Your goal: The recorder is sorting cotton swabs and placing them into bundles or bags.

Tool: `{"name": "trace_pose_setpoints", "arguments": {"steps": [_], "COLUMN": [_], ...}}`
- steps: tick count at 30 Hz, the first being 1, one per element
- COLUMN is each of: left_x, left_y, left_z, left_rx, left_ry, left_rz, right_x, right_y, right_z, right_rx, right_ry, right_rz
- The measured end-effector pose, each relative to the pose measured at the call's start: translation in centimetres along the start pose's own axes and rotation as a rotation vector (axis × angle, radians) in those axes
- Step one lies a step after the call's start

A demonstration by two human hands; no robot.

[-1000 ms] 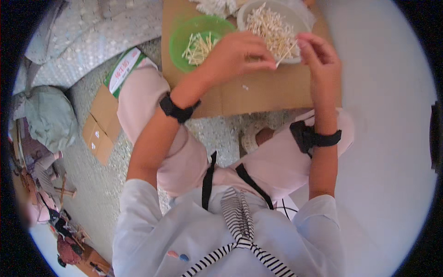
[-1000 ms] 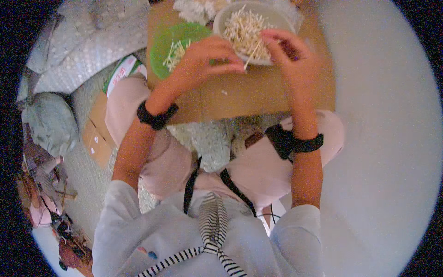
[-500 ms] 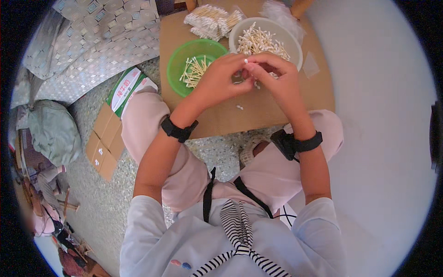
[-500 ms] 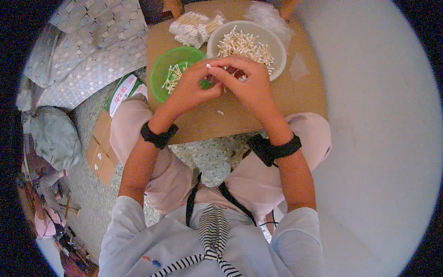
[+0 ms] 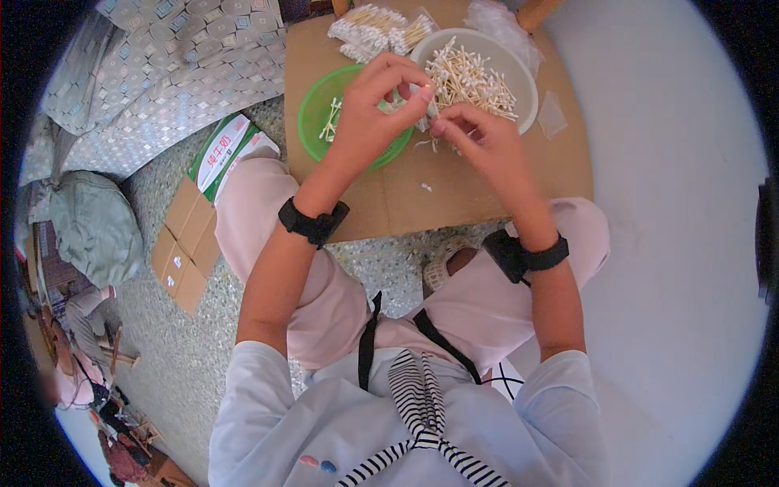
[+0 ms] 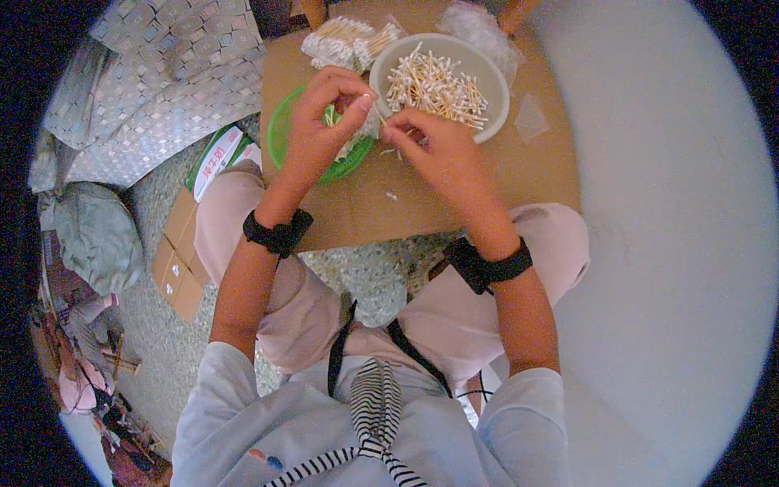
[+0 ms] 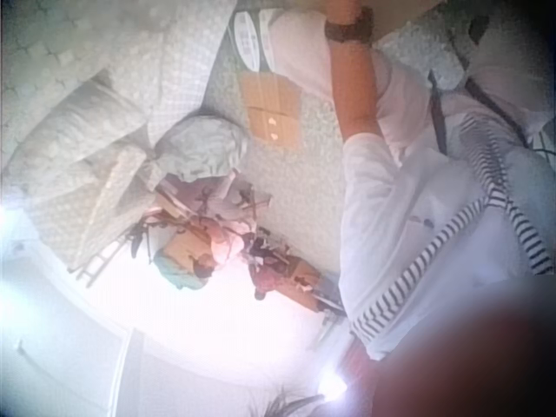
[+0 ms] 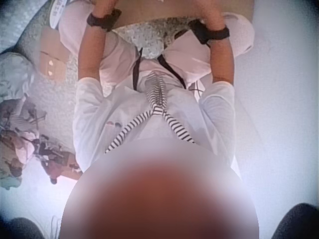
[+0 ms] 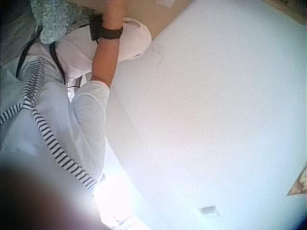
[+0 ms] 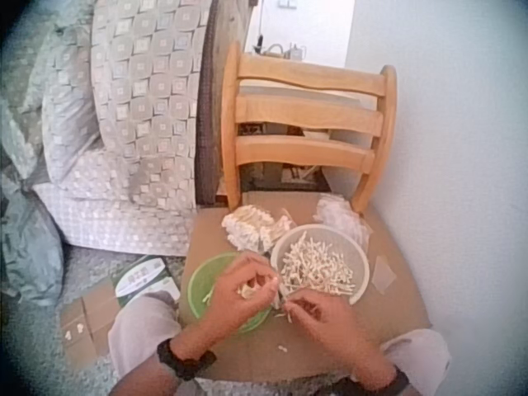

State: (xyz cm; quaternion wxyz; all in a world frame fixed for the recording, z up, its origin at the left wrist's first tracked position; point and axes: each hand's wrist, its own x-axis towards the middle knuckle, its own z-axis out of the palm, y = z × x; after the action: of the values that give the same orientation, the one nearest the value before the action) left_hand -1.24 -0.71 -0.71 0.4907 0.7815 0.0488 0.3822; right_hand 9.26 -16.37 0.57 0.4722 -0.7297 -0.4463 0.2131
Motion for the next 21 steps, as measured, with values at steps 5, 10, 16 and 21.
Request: {"name": "trace_pose_setpoints", "arguments": {"steps": [5, 10, 16, 21], "left_x": [0.0, 0.3, 0.3, 0.3], "left_y": [0.3, 0.4, 0.8, 1.1], "left_z": [0.3, -0.2, -0.6, -0.5], "left_rx": [-0.007, 0.017, 0.019, -0.014], "left_ry": [-0.084, -0.020, -0.009, 0.016], "left_rz": [0.062, 0.018, -0.005, 0.006], "right_x": [-0.1, 0.5, 0.5, 0.3], "right_y": [-0.1, 0.4, -0.1, -1.2], "right_z": [1.0, 0.8, 0.5, 0.2], "right_rx": [0.008, 0.116, 0.385, 0.449], "right_ry": [-0.034, 0.083, 0.245, 0.268], "right_rz": [0.033, 0.044, 0.012, -0.012]}}
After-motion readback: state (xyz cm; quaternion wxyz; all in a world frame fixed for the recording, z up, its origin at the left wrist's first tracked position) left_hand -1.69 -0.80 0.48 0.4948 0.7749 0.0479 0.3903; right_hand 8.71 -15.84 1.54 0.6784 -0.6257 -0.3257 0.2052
